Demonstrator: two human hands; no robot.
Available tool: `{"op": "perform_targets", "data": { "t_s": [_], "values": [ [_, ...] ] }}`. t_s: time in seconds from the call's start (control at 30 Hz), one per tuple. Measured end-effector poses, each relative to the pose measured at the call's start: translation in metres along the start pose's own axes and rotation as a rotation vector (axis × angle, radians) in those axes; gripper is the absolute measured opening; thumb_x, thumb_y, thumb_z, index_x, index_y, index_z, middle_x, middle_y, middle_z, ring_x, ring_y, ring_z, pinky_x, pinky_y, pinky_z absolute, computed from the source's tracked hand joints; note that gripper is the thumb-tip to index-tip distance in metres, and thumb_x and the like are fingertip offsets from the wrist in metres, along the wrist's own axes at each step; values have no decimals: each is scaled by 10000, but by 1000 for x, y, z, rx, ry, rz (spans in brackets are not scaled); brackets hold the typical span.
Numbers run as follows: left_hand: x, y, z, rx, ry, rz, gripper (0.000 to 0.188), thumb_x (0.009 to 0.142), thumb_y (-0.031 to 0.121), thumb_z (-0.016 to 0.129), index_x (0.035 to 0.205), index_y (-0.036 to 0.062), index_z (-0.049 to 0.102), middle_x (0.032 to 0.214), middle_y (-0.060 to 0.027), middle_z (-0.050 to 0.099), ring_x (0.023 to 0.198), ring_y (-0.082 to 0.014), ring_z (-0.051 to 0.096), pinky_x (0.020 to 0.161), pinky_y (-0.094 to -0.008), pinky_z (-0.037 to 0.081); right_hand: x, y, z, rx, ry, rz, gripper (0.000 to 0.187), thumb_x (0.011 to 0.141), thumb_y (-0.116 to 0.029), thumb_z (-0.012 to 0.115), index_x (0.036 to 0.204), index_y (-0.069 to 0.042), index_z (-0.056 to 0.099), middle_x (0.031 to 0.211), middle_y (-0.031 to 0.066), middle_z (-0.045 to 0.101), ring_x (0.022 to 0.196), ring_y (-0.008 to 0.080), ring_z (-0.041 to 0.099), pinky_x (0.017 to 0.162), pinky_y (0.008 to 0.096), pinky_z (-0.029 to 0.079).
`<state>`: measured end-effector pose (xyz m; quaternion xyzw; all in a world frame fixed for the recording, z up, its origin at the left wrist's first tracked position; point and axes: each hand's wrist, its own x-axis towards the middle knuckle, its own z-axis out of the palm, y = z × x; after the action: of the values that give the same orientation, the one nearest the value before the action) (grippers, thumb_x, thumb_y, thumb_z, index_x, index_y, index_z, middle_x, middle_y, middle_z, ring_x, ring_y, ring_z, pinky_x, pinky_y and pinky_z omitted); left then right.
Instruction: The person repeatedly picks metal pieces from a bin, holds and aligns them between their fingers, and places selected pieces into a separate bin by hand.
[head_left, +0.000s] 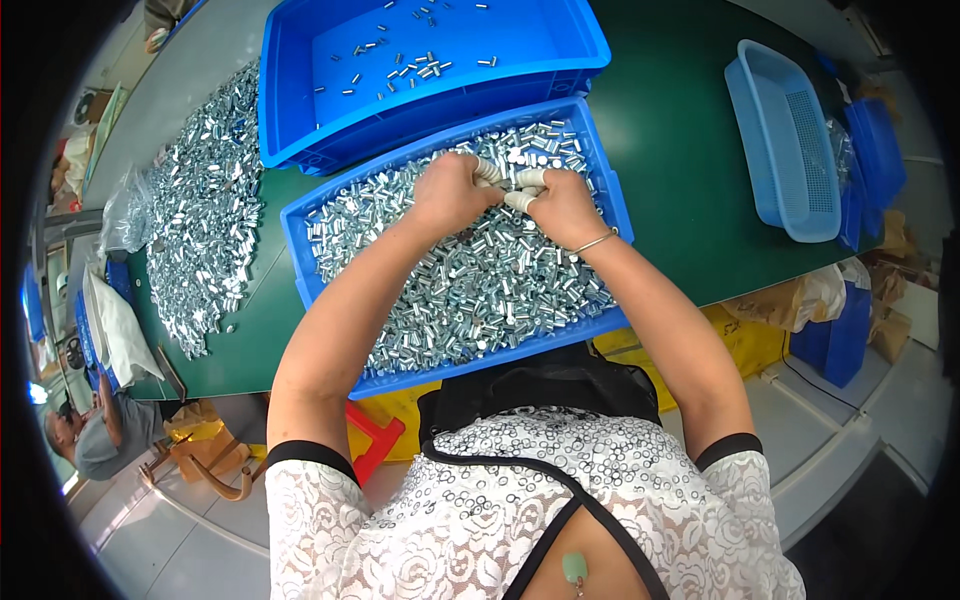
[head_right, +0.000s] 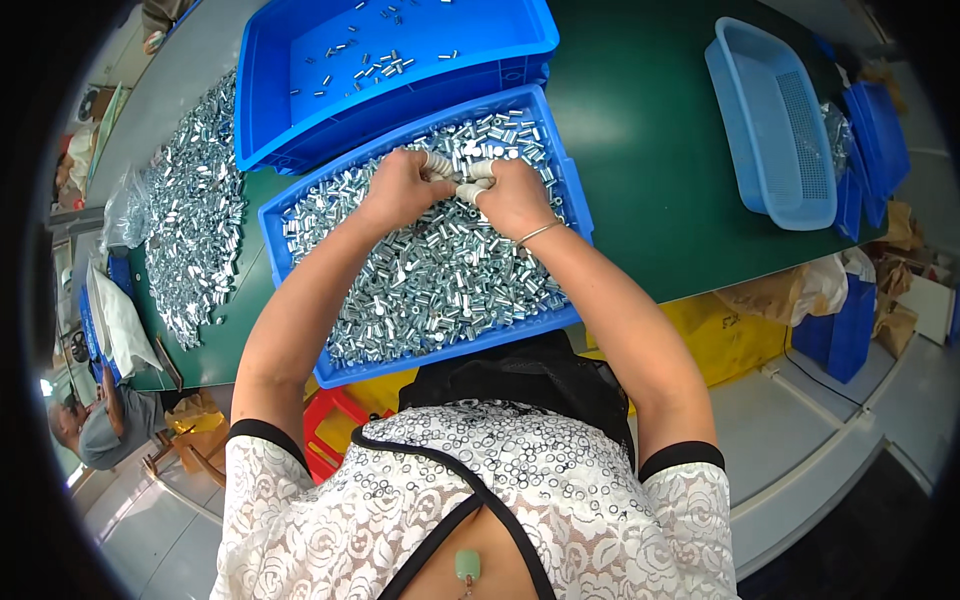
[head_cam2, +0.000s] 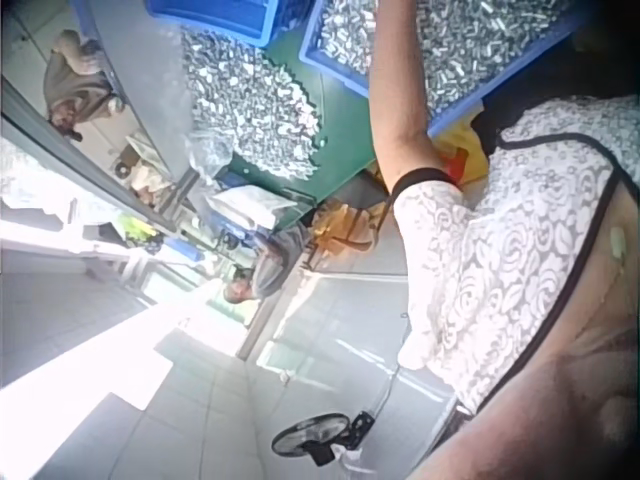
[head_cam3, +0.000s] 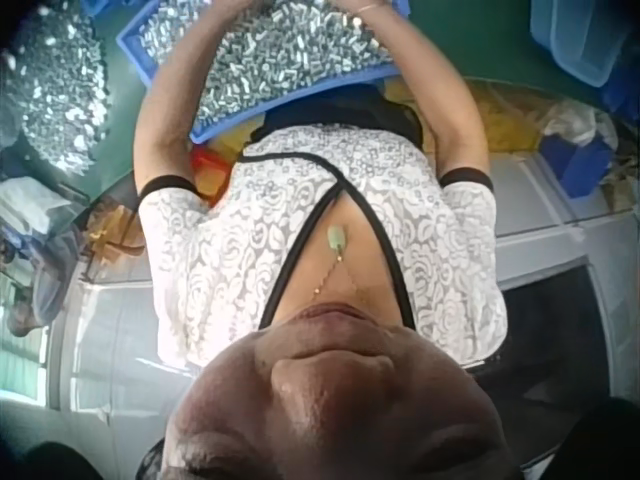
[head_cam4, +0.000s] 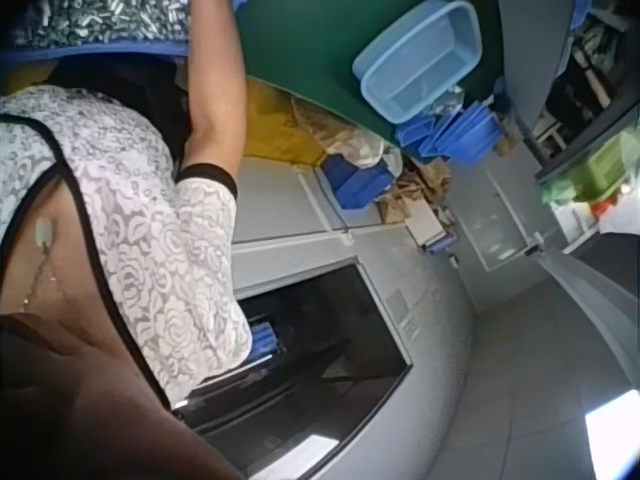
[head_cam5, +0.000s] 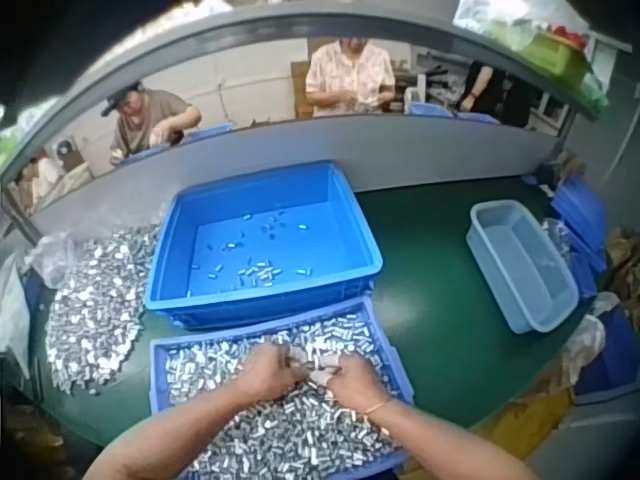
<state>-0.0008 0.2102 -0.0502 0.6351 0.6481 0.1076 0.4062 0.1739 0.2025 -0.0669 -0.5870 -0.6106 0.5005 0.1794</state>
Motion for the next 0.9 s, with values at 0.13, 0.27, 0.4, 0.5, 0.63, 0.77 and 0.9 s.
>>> {"op": "perform_targets", "data": {
  "t_s": [0.13, 0.27, 0.4, 0.5, 0.63, 0.77, 0.9],
  "values": [
    [-22, 2, 12, -182, 27, 9, 207, 721, 174, 728, 861, 25, 696, 728, -97, 670, 659, -169, 644, 615, -301, 502, -17, 0, -11, 131, -65, -26, 260, 776, -156, 718, 975, 7, 677, 764, 70, 674, 657, 116, 612, 612, 256, 478],
    [-60, 18, 18, -511, -13, -8, 182, 803, 119, 686, 919, -20, 666, 718, -74, 657, 625, -110, 604, 577, -240, 485, -44, 9, -15, 363, -234, -52, 208, 823, -84, 669, 1003, 19, 661, 776, 0, 639, 618, 55, 546, 567, 215, 458],
    [-95, 32, 19, -703, -69, -94, 203, 833, 114, 674, 958, -41, 636, 734, -72, 650, 617, -90, 586, 556, -217, 468, -76, 0, -25, 430, -337, -4, 187, 841, -61, 638, 1010, 17, 655, 827, 17, 646, 667, 60, 570, 589, 217, 474],
    [-114, 42, 24, -772, -77, -156, 203, 841, 128, 665, 949, -40, 625, 735, -70, 642, 606, -90, 580, 539, -217, 456, -99, -8, -33, 468, -332, 6, 202, 833, -81, 645, 999, 35, 655, 789, 27, 648, 653, 51, 563, 579, 218, 462],
    [-137, 46, 38, -1021, -59, -264, 162, 858, 133, 635, 898, -22, 617, 706, -51, 619, 569, -91, 559, 512, -215, 436, -111, -2, -32, 404, -301, -13, 201, 821, -73, 641, 1000, 18, 658, 778, 48, 652, 648, 74, 576, 581, 231, 465],
    [-158, 44, 51, -1478, -86, -411, 120, 869, 124, 611, 869, 5, 606, 673, -31, 591, 541, -89, 536, 500, -209, 423, -123, -5, -34, 146, -214, -328, 201, 803, -61, 640, 1000, -34, 666, 798, 71, 648, 661, 133, 600, 597, 254, 482],
    [-176, 40, 57, -1654, -140, -463, 120, 881, 136, 598, 886, 16, 589, 696, -21, 574, 556, -86, 531, 496, -209, 419, -131, -5, -24, 100, -138, -601, 204, 785, -65, 650, 988, -79, 672, 803, 81, 627, 658, 189, 601, 597, 278, 487]
  ]
}}
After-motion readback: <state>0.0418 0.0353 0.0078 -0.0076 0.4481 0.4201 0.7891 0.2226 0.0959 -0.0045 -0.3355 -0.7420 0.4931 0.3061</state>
